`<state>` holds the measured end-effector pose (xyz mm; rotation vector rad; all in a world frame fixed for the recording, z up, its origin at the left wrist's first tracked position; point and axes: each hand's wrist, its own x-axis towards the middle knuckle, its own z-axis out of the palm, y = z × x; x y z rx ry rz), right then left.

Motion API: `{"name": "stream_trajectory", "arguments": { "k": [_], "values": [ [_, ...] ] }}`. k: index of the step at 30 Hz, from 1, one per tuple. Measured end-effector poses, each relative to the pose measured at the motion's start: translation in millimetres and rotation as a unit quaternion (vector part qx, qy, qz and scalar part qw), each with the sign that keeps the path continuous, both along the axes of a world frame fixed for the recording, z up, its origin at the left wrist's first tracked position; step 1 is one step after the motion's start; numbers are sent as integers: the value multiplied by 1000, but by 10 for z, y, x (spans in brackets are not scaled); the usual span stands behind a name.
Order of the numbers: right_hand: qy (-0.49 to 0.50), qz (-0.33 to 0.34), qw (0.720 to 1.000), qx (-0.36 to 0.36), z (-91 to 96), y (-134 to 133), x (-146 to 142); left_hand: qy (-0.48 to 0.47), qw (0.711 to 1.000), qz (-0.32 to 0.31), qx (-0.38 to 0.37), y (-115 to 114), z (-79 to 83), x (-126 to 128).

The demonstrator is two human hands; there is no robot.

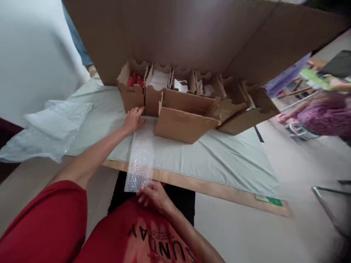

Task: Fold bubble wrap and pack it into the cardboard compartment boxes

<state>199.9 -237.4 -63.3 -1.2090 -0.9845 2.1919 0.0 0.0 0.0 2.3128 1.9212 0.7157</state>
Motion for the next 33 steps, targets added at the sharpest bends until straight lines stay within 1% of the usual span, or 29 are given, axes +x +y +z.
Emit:
{"name": "stream_trajectory", "arguments": {
  "k": [1, 2, 3, 5, 7, 8, 9, 10, 11, 13, 15, 17, 19, 20, 21, 22, 23, 24, 25, 26, 27, 28, 29, 32, 33],
  "values": [
    [4, -7, 1000, -10, -20, 1, 16, 3, 998, -53, 26, -283, -59, -134],
    [8, -11, 1000, -18, -38, 2, 32, 5, 996, -85, 41, -572, -111, -258],
    [13, -14, 1000, -25, -52, 5, 48, 14, 990, -133, 52, -867, -156, -370],
    [22, -13, 999, -33, -64, 12, 78, 43, 970, -232, 56, -1443, -225, -546],
    [30, -4, 999, -32, -57, 18, 98, 76, 961, -266, 17, -1913, -273, -644],
    [33, 2, 999, -31, -48, 19, 102, 86, 958, -274, 0, -2076, -296, -661],
    [35, 7, 999, -32, -37, 18, 101, 91, 957, -276, -15, -2179, -323, -657],
    [37, 13, 999, -33, -26, 15, 97, 92, 956, -278, -22, -2226, -355, -635],
    [37, 19, 999, -33, -14, 10, 93, 87, 956, -280, -21, -2222, -392, -602],
    [38, 27, 999, -27, 12, 0, 102, 65, 956, -285, -3, -2117, -473, -522],
    [35, 37, 999, -10, 45, -6, 171, 25, 957, -290, 13, -1977, -555, -459],
    [12, 44, 998, 33, 95, 1, 322, -30, 957, -287, 14, -1881, -628, -430],
    [-64, 19, 990, 125, 161, 42, 527, -91, 957, -275, 5, -1841, -684, -431],
    [-119, -5, 975, 187, 195, 83, 625, -121, 956, -266, -1, -1834, -703, -436],
    [-175, -30, 951, 254, 226, 139, 706, -147, 955, -257, -8, -1827, -715, -442],
    [-222, -46, 920, 319, 250, 211, 759, -168, 954, -247, -16, -1819, -719, -446],
    [-254, -44, 890, 376, 264, 297, 776, -185, 954, -235, -26, -1806, -714, -446],
    [-267, -27, 866, 422, 266, 394, 755, -198, 954, -221, -36, -1789, -700, -442],
    [-267, -3, 849, 457, 257, 497, 698, -208, 955, -206, -46, -1767, -677, -435],
    [-258, 21, 839, 479, 238, 601, 612, -216, 956, -192, -56, -1743, -645, -423],
    [-248, 37, 836, 488, 211, 702, 504, -221, 956, -179, -69, -1719, -607, -406],
    [-238, 44, 841, 484, 180, 794, 386, -225, 957, -164, -87, -1695, -565, -387],
    [-229, 39, 852, 469, 148, 875, 267, -228, 957, -145, -107, -1672, -524, -363],
    [-202, -14, 896, 395, 65, 1043, -10, -258, 949, -65, -170, -1608, -431, -282],
    [-201, -32, 905, 374, 48, 1078, -65, -277, 943, -35, -181, -1587, -419, -255]
  ]
}}
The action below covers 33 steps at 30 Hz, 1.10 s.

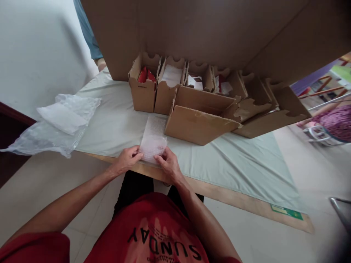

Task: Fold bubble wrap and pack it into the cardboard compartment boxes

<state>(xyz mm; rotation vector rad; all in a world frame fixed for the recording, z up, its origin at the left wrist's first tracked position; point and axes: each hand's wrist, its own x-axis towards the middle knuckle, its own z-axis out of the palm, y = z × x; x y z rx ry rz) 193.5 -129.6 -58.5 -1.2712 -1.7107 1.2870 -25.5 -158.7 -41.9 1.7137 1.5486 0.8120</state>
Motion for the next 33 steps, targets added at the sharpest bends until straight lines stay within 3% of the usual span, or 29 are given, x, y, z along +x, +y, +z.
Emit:
{"name": "stream_trajectory", "arguments": {
  "k": [5, 13, 16, 19, 22, 24, 26, 28, 30, 33],
  "values": [
    [-101, -53, 993, -8, 26, 113, -102, -16, 995, 94, -6, 80, -66, 109],
    [-299, -30, 954, 20, 190, 188, -219, 148, 969, 118, 157, -56, -240, 207],
    [-322, -24, 945, 40, 181, 192, -251, 207, 950, 90, 217, -100, -206, 187],
    [-339, -23, 939, 50, 165, 197, -264, 243, 934, -9, 261, -90, -141, 124],
    [-357, -44, 930, 79, 198, 168, -214, 257, 924, -120, 257, -56, -91, 46],
    [-357, -58, 923, 130, 257, 112, -132, 264, 923, -145, 239, -38, -69, 3],
    [-346, -28, 914, 207, 322, 34, -36, 266, 924, -156, 227, -24, -53, -23],
    [-336, 57, 899, 274, 359, -38, 37, 266, 923, -163, 225, -7, -38, -33],
    [-333, 142, 883, 300, 346, -76, 62, 268, 922, -162, 230, 22, -25, -32],
    [-343, 185, 874, 289, 270, -41, 28, 257, 923, -153, 243, 89, -5, -37]
  ]
}}
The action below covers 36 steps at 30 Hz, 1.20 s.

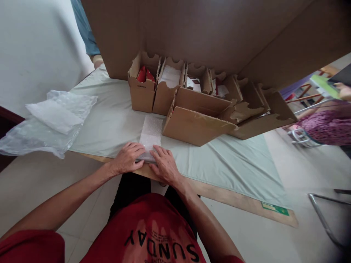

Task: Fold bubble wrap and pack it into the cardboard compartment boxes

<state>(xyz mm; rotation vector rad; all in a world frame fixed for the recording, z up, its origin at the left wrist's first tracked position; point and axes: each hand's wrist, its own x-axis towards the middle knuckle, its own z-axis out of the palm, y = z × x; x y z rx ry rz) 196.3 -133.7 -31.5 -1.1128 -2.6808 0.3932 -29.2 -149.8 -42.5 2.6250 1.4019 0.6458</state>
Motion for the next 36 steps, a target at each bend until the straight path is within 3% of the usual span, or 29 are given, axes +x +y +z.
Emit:
{"name": "stream_trajectory", "arguments": {
  "k": [3, 7, 11, 14, 17, 19, 21, 25, 27, 30, 33, 36],
  "values": [
    [9, -3, 1000, -21, -23, 86, -26, -39, 999, -1, -7, 70, 14, -33],
    [51, -14, 996, -74, 108, 140, 30, -113, 992, 0, -54, 100, 18, -71],
    [79, -71, 984, -142, 186, 139, 108, -166, 974, 57, -143, 46, 61, -30],
    [147, -134, 960, -199, 83, 173, 125, -199, 944, 116, -235, 15, 106, 26],
    [205, -178, 935, -230, -78, 251, 84, -262, 911, 153, -278, 33, 95, 70],
    [206, -204, 930, -225, -159, 309, 27, -268, 908, 186, -263, 58, 48, 94],
    [175, -225, 936, -206, -200, 348, -39, -228, 922, 227, -214, 75, -13, 121],
    [106, -251, 956, -108, -183, 303, -94, -125, 955, 252, -93, 62, -107, 189],
    [95, -232, 967, -42, -143, 223, -50, -91, 967, 235, -37, 52, -124, 213],
    [78, -124, 989, 19, -74, 112, 64, -59, 982, 179, 10, 78, -134, 203],
    [44, -23, 999, 8, -42, 101, 141, -59, 990, 125, -6, 165, -143, 128],
    [25, 0, 999, -20, -42, 189, 149, -94, 989, 97, -65, 251, -111, 13]
  ]
}}
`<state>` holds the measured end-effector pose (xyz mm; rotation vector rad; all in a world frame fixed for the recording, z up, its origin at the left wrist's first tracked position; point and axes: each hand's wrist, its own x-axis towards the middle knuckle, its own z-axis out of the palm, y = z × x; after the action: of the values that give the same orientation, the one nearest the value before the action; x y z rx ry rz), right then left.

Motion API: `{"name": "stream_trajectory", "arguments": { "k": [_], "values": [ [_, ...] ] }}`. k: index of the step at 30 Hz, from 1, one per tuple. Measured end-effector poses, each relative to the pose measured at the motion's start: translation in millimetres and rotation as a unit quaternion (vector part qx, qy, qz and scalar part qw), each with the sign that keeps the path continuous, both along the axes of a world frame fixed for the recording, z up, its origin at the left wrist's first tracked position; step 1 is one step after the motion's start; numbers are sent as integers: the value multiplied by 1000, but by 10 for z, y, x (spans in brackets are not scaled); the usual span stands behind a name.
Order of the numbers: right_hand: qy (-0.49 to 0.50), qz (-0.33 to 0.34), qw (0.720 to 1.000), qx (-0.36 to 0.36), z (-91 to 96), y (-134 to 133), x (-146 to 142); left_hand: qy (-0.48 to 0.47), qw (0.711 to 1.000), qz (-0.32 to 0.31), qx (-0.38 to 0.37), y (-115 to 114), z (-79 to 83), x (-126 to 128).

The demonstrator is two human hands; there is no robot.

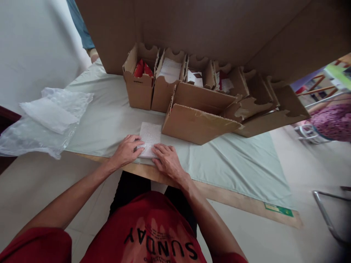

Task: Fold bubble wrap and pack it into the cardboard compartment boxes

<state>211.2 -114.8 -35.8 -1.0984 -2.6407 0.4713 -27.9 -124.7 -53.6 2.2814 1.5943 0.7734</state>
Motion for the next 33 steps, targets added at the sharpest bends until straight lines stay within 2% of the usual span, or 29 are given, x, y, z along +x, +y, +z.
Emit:
{"name": "stream_trajectory", "arguments": {
  "k": [4, 6, 9, 12, 19, 25, 28, 31, 33],
  "values": [
    [16, -9, 1000, -26, 56, 119, -12, -51, 995, -51, -63, -23, 149, -111],
    [24, -23, 998, -57, 117, 145, -7, -78, 992, -49, -86, -78, 222, -117],
    [35, -71, 989, -123, 204, 155, 2, -118, 983, 18, -143, -129, 265, -69],
    [66, -126, 975, -170, 227, 155, -2, -142, 969, 76, -186, -90, 236, 12],
    [18, -229, 958, -170, 99, 187, -75, -91, 974, 179, -104, 48, 110, 162],
    [-45, -248, 956, -149, 147, 261, -140, -163, 956, 224, -97, -116, 137, 137],
    [-97, -250, 953, -142, 230, 270, -172, -276, 912, 254, -167, -276, 190, 178],
    [-129, -259, 951, -109, 279, 283, -186, -435, 825, 262, -249, -446, 238, 312],
    [-123, -239, 960, -78, 274, 309, -179, -527, 762, 265, -268, -533, 259, 420]
  ]
}}
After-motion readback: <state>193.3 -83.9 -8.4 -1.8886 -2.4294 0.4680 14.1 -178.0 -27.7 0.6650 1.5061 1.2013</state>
